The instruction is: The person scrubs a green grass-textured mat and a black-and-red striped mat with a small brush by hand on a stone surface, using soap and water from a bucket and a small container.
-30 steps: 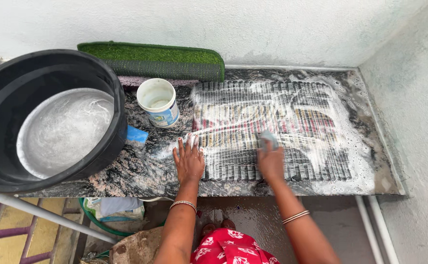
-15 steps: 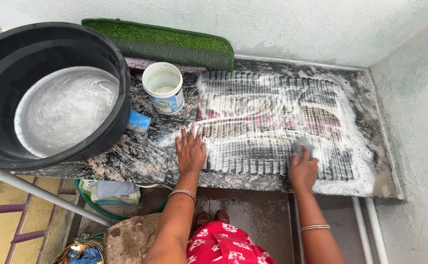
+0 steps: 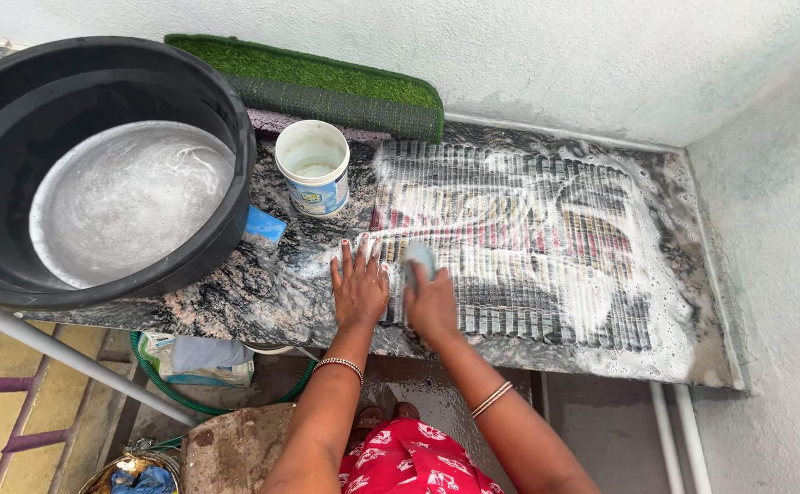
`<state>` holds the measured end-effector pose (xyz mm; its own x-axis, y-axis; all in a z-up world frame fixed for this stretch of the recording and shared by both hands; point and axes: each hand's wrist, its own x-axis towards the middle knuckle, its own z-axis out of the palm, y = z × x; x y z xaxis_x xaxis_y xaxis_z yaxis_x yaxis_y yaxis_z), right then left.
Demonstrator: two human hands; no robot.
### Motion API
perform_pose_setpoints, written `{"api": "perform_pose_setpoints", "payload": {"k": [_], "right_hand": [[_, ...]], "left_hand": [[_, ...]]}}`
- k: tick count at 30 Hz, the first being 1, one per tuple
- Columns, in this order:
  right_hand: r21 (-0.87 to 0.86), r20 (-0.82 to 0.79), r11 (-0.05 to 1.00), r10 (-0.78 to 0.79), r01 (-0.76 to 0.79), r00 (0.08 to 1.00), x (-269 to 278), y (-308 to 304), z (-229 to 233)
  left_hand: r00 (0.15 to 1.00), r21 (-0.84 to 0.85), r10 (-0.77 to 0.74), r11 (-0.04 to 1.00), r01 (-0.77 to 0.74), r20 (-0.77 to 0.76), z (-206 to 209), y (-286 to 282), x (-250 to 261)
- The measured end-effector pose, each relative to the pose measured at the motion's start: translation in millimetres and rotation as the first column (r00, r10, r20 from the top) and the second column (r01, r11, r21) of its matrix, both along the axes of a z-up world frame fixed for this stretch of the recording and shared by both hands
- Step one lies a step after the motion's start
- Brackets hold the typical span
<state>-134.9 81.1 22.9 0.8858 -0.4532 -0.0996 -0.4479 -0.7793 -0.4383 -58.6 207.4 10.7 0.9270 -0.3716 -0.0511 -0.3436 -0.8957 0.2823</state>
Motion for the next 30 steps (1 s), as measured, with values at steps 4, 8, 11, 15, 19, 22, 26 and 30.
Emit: {"api": "perform_pose_setpoints", "payload": {"k": [4, 8, 11, 15, 19, 22, 26, 30], "right_hand": [[-0.135, -0.155, 0.969, 0.188, -0.209, 0.970, 5.3, 2.8, 8.8], [-0.190, -0.071, 0.969, -0.172, 0.156, 0.983, -8.8, -115.3, -2.5], [-0.244, -0.073, 0.870, -0.458, 0.429, 0.886, -40.2, -215.1, -7.7], [-0.182, -0.114, 0.764, -0.642, 0.619, 0.759, -45.4, -276.2, -6.8], [-0.107, -0.138, 0.820, -0.572, 0.562, 0.809, 6.9, -226.7, -1.8], [0.093, -0.060, 0.922, -0.372, 0.376, 0.926, 52.1, -120.4, -2.0], [-0.028, -0.075, 0.971, 0.234, -0.237, 0.969, 75.6, -5.6, 22.2], [-0.171, -0.132, 0.931, 0.303, -0.323, 0.944, 80.9, -14.0, 31.5]], "left_hand": [[1.000, -0.015, -0.004, 1.000, 0.003, -0.018, -1.2, 1.5, 0.5], [1.000, -0.044, -0.010, 0.999, 0.011, 0.016, -0.7, -0.1, 0.7], [1.000, -0.037, -0.012, 0.999, 0.011, -0.023, 1.2, 1.5, 0.5], [0.999, -0.003, -0.012, 1.000, 0.012, -0.047, 4.3, 0.0, 4.9], [0.997, -0.007, -0.021, 1.000, 0.020, -0.075, 3.1, -1.6, 4.3], [0.997, -0.014, -0.018, 1.000, 0.017, -0.070, 2.6, -1.0, 5.0], [0.995, 0.016, -0.030, 0.999, 0.032, -0.095, 4.7, -0.8, 6.3], [0.988, 0.057, -0.019, 0.998, 0.028, -0.156, 4.6, -1.1, 6.9]]}}
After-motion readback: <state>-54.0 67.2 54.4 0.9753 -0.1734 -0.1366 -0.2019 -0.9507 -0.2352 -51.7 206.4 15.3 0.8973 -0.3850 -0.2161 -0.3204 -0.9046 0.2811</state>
